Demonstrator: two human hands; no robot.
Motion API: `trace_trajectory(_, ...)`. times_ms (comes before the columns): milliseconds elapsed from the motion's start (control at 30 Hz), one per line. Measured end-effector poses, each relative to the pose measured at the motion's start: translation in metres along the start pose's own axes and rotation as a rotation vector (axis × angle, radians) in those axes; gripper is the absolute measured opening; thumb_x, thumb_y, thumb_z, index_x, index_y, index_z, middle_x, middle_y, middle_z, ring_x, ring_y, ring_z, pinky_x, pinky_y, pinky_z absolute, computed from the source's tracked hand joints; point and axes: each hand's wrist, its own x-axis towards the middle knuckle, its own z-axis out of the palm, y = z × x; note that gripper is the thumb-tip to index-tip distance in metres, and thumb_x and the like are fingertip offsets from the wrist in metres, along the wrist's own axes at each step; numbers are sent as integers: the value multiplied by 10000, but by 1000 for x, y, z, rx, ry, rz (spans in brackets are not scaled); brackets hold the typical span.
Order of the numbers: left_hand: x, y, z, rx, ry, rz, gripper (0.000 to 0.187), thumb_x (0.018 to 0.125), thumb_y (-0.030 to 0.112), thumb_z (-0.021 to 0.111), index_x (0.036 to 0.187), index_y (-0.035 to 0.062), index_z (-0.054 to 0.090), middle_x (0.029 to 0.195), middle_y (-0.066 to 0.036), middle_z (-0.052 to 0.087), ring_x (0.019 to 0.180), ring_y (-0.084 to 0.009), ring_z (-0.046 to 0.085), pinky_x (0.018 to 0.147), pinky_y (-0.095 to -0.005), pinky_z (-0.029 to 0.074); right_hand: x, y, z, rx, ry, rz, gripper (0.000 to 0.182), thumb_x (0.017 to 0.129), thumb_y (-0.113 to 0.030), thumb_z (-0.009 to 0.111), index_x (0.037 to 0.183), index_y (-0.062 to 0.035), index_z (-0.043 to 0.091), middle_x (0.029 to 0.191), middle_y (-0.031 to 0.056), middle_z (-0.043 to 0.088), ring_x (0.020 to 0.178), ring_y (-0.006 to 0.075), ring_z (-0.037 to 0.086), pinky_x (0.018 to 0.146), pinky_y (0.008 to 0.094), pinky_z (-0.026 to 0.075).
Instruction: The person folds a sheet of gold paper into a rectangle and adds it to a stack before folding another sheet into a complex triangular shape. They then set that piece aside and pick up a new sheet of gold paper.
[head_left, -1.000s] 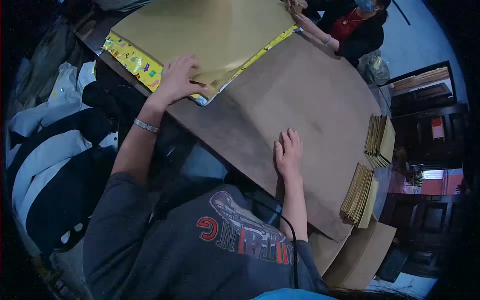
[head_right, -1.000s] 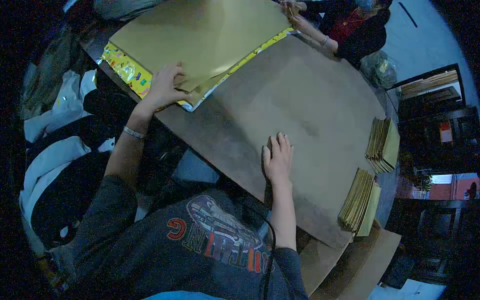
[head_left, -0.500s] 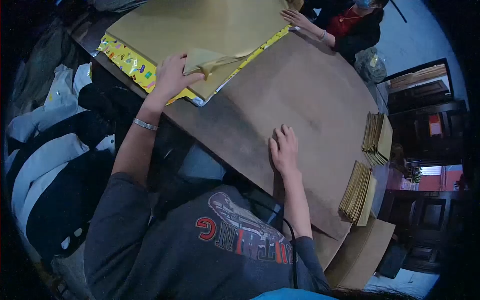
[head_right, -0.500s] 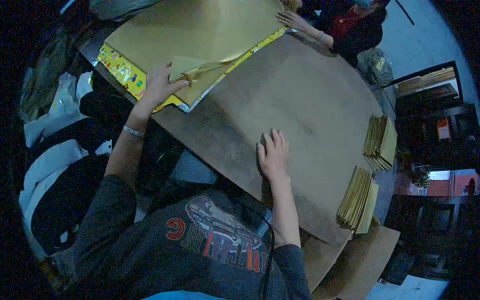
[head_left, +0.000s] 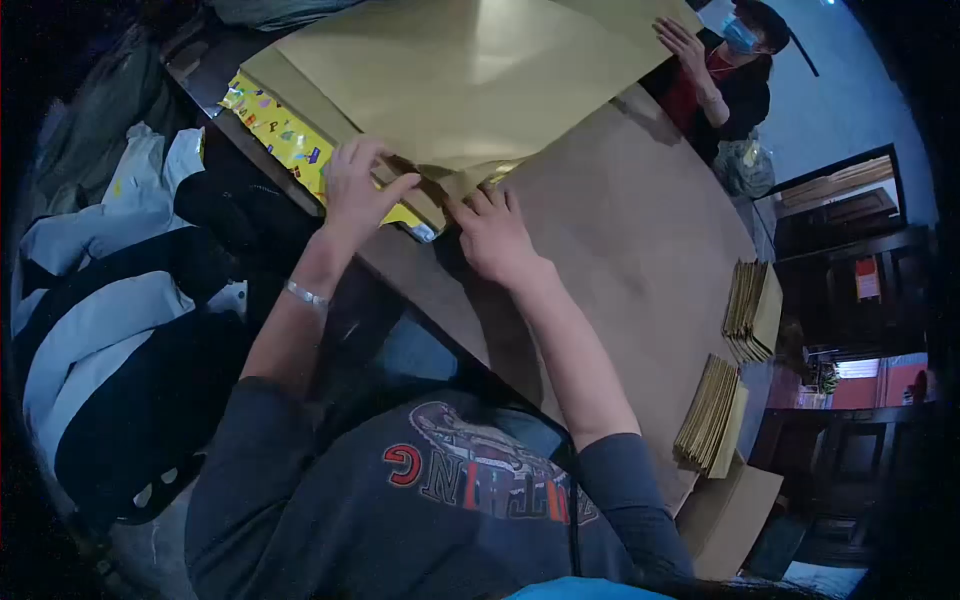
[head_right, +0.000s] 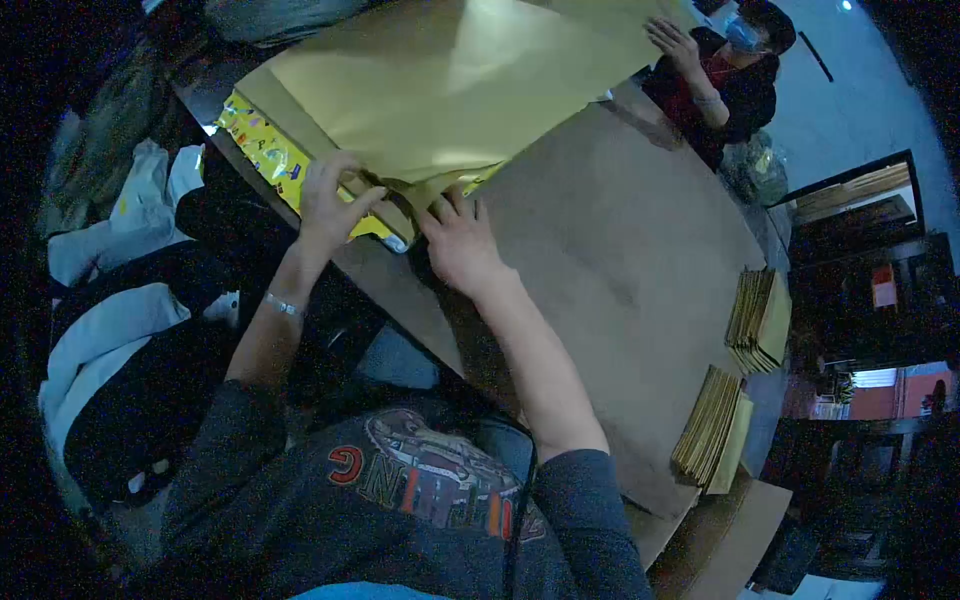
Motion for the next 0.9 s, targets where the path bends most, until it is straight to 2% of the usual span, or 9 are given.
trace_trajectory(33, -6, 3, -6, 24, 63, 28, 325, 665, 232, 816, 862, 85, 604, 877, -99, 619, 848, -313, 584, 759, -423, 450, 0, 0, -3, 25, 1, 6, 610, 786, -78, 565, 1373, -183, 435, 1360, 142, 444, 1272, 387, 384, 1065, 582, 289)
trace_trajectory(100, -19, 6, -8, -152, -43, 61, 233, 686, 184, 794, 792, 85, 612, 819, -88, 621, 795, -304, 597, 735, -421, 458, 3, 3, -4, 27, 70, -24, 626, 780, -63, 558, 1377, -208, 436, 1360, 140, 451, 1273, 394, 384, 1066, 583, 285)
trace_trajectory(200, -14, 12, -3, -116, -136, 249, 196, 690, 171, 769, 794, 85, 628, 821, -84, 644, 800, -295, 617, 740, -402, 470, 11, 6, -7, 53, 118, -35, 656, 748, -18, 555, 1375, -174, 439, 1357, 131, 469, 1283, 362, 395, 1047, 544, 319)
trace_trajectory(300, 6, 10, 3, -74, -301, 275, 322, 705, 290, 771, 913, 86, 633, 1113, -109, 607, 1088, -305, 555, 903, -434, 414, 9, 10, 0, 76, 115, -31, 602, 766, -24, 543, 1354, -128, 462, 1369, 129, 460, 1296, 352, 388, 1043, 570, 319)
trace_trajectory(333, 10, 12, 0, -50, -529, 128, 453, 700, 404, 768, 1001, 96, 627, 1310, -138, 503, 1255, -319, 436, 1005, -469, 333, 7, 11, 2, 94, 111, -24, 556, 792, -38, 536, 1339, -110, 479, 1382, 133, 450, 1306, 359, 379, 1040, 600, 315)
trace_trajectory(433, 19, 2, 9, 0, -676, 94, 575, 658, 487, 780, 1070, 118, 624, 1389, -173, 428, 1341, -361, 325, 1094, -504, 220, 3, 14, 8, 66, 117, -13, 585, 754, -24, 552, 1329, -105, 483, 1389, 134, 441, 1317, 348, 371, 1046, 586, 319)
trace_trajectory(733, 24, -7, 19, 7, -587, 95, 386, 708, 453, 751, 913, 141, 652, 1296, -50, 510, 1219, -300, 443, 1023, -486, 310, -6, 24, 4, 7, 249, 56, 521, 760, -47, 587, 1275, -65, 505, 1342, 155, 471, 1292, 368, 390, 1001, 510, 387)
trace_trajectory(867, 24, -16, 31, 16, -505, 75, 303, 795, 435, 678, 868, 141, 686, 1244, -32, 557, 1175, -280, 483, 980, -453, 366, -14, 32, 8, 45, 300, 72, 554, 743, -54, 605, 1288, -80, 508, 1132, 138, 570, 1119, 343, 511, 910, 463, 440)
trace_trajectory(900, 25, -15, 31, -2, -500, 55, 304, 817, 429, 656, 882, 134, 686, 1248, -27, 561, 1173, -271, 486, 983, -440, 367, -10, 28, 4, 22, 308, 53, 538, 737, -59, 607, 1268, -102, 533, 1003, 108, 597, 1004, 306, 554, 834, 439, 454)
